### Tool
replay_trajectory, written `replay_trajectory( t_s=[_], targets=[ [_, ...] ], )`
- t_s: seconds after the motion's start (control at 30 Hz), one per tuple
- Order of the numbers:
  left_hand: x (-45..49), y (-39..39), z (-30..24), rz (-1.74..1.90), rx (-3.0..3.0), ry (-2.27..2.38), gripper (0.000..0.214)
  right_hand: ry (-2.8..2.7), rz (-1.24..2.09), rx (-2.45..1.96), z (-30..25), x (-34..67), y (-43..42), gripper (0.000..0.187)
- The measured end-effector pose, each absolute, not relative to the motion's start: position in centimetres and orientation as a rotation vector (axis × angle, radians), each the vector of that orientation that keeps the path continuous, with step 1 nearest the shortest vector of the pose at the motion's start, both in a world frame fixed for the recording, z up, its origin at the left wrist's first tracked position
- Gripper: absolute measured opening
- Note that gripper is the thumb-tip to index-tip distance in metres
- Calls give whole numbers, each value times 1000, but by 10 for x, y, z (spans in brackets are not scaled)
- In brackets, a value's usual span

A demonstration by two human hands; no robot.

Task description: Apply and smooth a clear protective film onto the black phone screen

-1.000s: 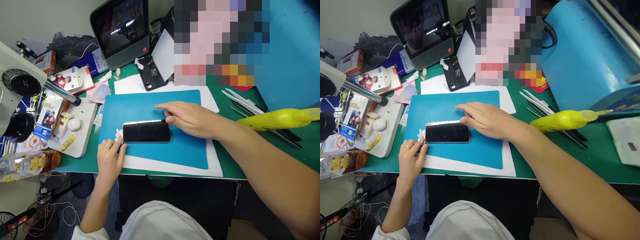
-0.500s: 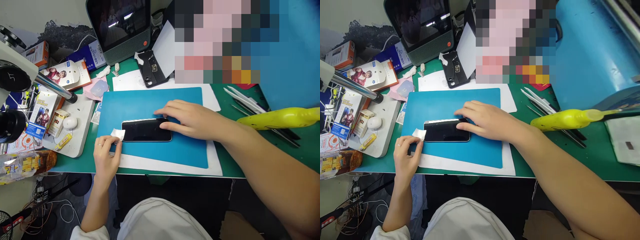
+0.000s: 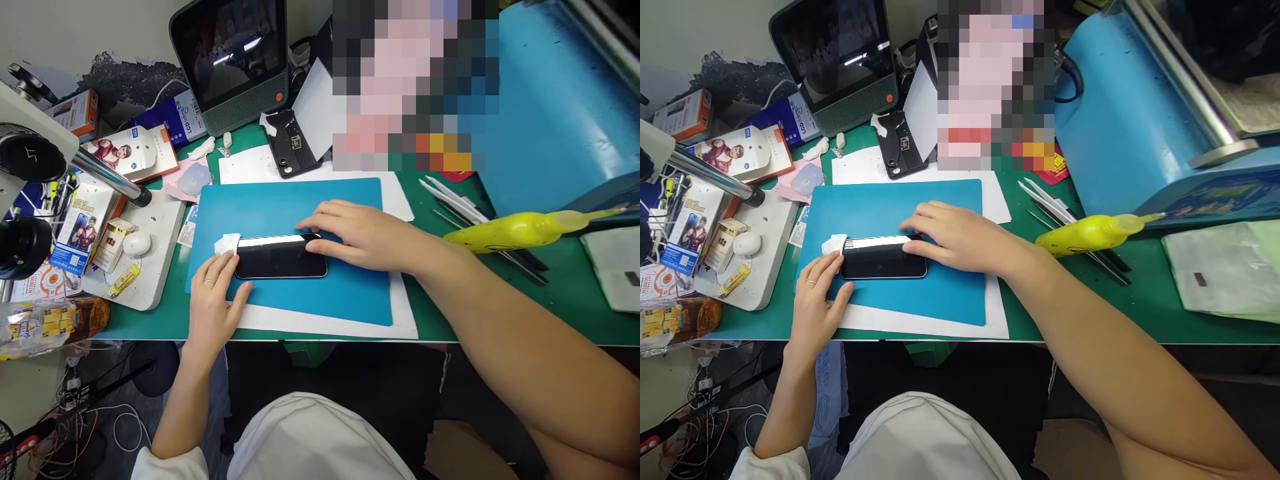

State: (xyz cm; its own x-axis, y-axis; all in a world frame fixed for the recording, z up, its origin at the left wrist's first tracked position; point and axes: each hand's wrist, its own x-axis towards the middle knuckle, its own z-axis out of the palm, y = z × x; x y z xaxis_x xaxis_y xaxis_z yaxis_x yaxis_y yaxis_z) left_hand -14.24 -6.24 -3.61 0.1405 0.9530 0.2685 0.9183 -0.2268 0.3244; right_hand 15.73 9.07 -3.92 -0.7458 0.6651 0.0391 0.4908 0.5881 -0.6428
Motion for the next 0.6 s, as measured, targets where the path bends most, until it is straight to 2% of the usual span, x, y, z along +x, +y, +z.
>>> replay_trajectory(
  t_s=[0.2,0.3,0.37,0.47,0.6],
  targets=[
    [-153,-46,-23,451,2461,1793,53,-2566,829,-891,-42,156,85,74],
    [-164,-20,-6,267,2564,1571,78,-2608,775,-841,-45,152,80,93],
    [-168,1,2,192,2632,1368,85,-2640,732,-784,-47,148,76,102],
    [-167,31,7,143,2686,1061,86,-2667,690,-718,-49,143,71,94],
    [-163,53,0,138,2670,948,88,-2646,718,-712,-51,139,71,79]
  ],
)
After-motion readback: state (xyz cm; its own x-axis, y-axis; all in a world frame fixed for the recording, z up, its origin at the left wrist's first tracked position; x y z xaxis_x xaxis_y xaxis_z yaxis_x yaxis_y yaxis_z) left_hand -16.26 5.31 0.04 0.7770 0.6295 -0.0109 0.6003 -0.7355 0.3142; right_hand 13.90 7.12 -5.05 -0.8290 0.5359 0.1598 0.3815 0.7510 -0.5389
